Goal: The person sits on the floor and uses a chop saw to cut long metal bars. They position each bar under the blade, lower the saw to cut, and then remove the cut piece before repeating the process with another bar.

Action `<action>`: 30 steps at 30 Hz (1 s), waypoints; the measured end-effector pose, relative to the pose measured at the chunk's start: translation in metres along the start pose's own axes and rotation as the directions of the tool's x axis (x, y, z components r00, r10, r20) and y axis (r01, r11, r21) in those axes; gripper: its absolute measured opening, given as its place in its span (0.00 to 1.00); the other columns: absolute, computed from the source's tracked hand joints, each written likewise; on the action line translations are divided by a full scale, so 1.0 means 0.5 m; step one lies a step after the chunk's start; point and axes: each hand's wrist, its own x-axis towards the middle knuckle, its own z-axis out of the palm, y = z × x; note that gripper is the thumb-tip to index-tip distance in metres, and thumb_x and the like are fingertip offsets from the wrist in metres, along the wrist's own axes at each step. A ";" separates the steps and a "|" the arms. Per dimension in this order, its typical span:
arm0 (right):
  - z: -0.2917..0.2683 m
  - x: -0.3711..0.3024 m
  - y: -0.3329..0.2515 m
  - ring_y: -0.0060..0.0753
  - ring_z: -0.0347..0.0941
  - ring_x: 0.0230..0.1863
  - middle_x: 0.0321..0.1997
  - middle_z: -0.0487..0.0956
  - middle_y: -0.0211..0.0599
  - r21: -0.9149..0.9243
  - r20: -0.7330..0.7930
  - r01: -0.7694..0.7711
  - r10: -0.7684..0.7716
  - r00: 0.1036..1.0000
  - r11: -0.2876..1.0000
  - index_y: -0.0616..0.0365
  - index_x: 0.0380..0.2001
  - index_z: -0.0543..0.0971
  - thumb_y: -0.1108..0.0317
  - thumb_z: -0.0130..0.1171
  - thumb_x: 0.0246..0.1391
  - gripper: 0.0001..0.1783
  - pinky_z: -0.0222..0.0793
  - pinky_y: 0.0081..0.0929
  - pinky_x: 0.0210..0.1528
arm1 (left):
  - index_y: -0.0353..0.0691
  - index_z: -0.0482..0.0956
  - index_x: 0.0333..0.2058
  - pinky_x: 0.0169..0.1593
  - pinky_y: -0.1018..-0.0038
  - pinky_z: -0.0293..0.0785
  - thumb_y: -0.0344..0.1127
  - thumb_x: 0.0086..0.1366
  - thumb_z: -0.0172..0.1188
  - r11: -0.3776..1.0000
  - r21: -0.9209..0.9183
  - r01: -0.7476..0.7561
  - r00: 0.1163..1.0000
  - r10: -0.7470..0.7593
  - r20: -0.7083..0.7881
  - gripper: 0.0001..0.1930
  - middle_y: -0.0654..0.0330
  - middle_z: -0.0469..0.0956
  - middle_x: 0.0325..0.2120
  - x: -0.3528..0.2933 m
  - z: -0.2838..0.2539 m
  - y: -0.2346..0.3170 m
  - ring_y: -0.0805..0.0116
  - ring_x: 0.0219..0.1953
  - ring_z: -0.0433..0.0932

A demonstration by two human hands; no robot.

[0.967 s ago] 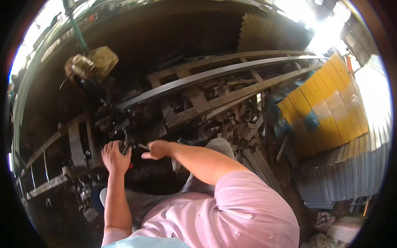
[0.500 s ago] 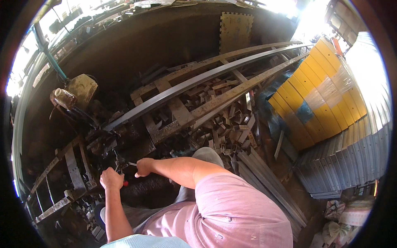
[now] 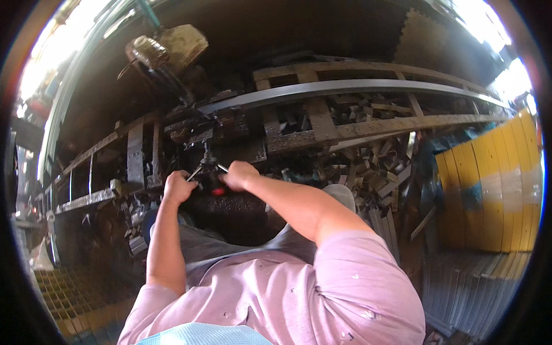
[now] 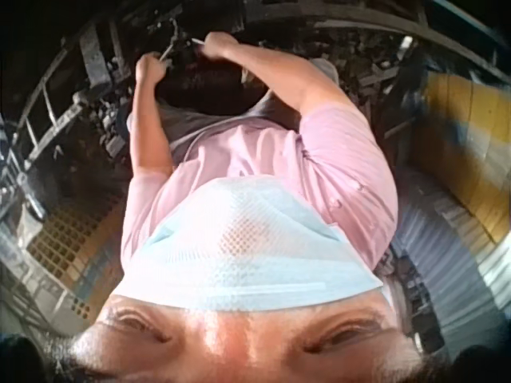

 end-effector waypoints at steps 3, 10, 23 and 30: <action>-0.019 -0.006 -0.018 0.51 0.81 0.23 0.21 0.82 0.56 0.166 -0.023 0.276 -0.276 0.961 0.947 0.71 0.23 0.84 0.33 0.66 0.62 0.42 0.77 0.48 0.33 | 0.33 0.90 0.37 0.45 0.54 0.81 0.48 0.53 0.79 0.953 -0.300 0.037 0.996 -0.060 -0.070 0.23 0.42 0.88 0.32 0.025 0.088 -0.102 0.43 0.39 0.88; -0.074 -0.054 -0.066 0.31 0.76 0.19 0.27 0.85 0.46 0.654 0.380 -0.172 -0.123 0.917 0.737 0.74 0.39 0.84 0.32 0.55 0.71 0.44 0.71 0.33 0.20 | 0.34 0.91 0.42 0.54 0.56 0.84 0.61 0.58 0.75 0.963 0.091 0.252 0.965 -0.257 0.047 0.31 0.43 0.89 0.41 0.037 0.119 -0.076 0.43 0.48 0.88; -0.035 -0.078 -0.109 0.18 0.70 0.27 0.34 0.77 0.29 0.809 0.265 -0.047 -0.293 0.918 0.586 0.59 0.50 0.76 0.51 0.63 0.73 0.20 0.66 0.22 0.28 | 0.36 0.90 0.49 0.59 0.57 0.82 0.64 0.64 0.68 0.940 0.064 0.336 0.923 -0.342 0.175 0.33 0.43 0.87 0.51 0.067 0.159 -0.081 0.46 0.57 0.86; -0.026 -0.067 -0.110 0.20 0.75 0.31 0.38 0.80 0.32 0.824 0.329 -0.121 -0.294 0.897 0.553 0.54 0.52 0.74 0.48 0.52 0.79 0.20 0.65 0.19 0.28 | 0.37 0.88 0.53 0.60 0.57 0.82 0.59 0.67 0.66 0.930 0.043 0.366 0.913 -0.367 0.178 0.30 0.44 0.85 0.56 0.051 0.164 -0.061 0.46 0.60 0.84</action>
